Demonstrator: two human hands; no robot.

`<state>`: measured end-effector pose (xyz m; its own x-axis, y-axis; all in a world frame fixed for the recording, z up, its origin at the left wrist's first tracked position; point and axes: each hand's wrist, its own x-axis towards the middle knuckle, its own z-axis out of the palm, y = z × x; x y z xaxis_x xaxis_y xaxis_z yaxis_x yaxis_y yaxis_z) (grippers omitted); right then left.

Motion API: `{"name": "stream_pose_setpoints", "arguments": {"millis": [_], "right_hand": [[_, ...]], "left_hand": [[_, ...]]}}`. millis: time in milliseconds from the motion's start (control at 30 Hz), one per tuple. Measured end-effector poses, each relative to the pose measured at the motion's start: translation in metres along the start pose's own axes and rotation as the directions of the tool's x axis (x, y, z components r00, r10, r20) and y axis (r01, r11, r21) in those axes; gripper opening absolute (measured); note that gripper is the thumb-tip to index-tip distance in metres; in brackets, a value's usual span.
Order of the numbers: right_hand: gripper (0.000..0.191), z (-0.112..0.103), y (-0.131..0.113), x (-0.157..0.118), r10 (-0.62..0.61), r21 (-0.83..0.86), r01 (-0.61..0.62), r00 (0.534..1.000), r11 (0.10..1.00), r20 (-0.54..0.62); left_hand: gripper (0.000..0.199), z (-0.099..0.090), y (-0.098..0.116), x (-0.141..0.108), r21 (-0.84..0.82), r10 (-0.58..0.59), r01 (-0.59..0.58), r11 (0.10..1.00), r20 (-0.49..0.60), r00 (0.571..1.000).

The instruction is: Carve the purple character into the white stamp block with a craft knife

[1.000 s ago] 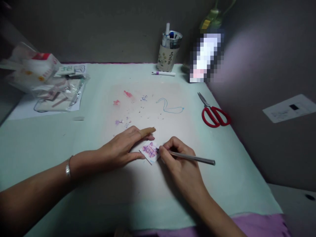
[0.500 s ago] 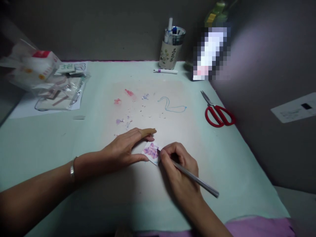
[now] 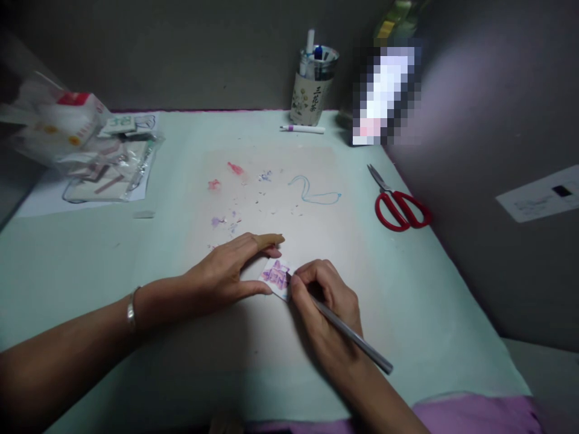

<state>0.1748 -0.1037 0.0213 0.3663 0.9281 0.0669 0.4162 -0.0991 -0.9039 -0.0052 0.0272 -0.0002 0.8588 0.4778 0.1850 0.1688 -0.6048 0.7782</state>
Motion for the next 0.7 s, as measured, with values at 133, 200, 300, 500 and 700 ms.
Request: {"name": "stream_pose_setpoints", "arguments": {"millis": [133, 200, 300, 500, 700], "right_hand": [[0.023, 0.0, 0.0, 0.0, -0.008, 0.009, 0.008, 1.0, 1.0, 0.026], [0.023, 0.0, 0.001, -0.001, -0.005, 0.012, 0.005, 0.999, 1.0, 0.035], [0.023, 0.001, 0.001, -0.001, 0.01, 0.009, -0.01, 1.0, 1.0, 0.021], [0.023, 0.0, 0.0, -0.001, 0.091, -0.063, -0.093, 0.995, 0.994, -0.028], [0.026, 0.0, 0.0, -0.001, 0.134, -0.074, -0.137, 0.99, 0.988, -0.044]], "left_hand": [[0.072, 0.001, 0.0, 0.0, -0.007, 0.007, -0.008, 1.0, -0.01, 1.0], [0.072, 0.002, 0.001, 0.0, -0.004, 0.009, -0.009, 1.0, -0.013, 1.0], [0.072, 0.002, 0.001, 0.0, 0.002, 0.022, -0.022, 1.0, -0.02, 1.0], [0.079, -0.011, -0.004, 0.0, 0.052, 0.08, -0.085, 0.995, 0.097, 0.992], [0.072, -0.008, -0.006, 0.001, 0.103, 0.067, -0.074, 0.992, 0.07, 0.995]]}}
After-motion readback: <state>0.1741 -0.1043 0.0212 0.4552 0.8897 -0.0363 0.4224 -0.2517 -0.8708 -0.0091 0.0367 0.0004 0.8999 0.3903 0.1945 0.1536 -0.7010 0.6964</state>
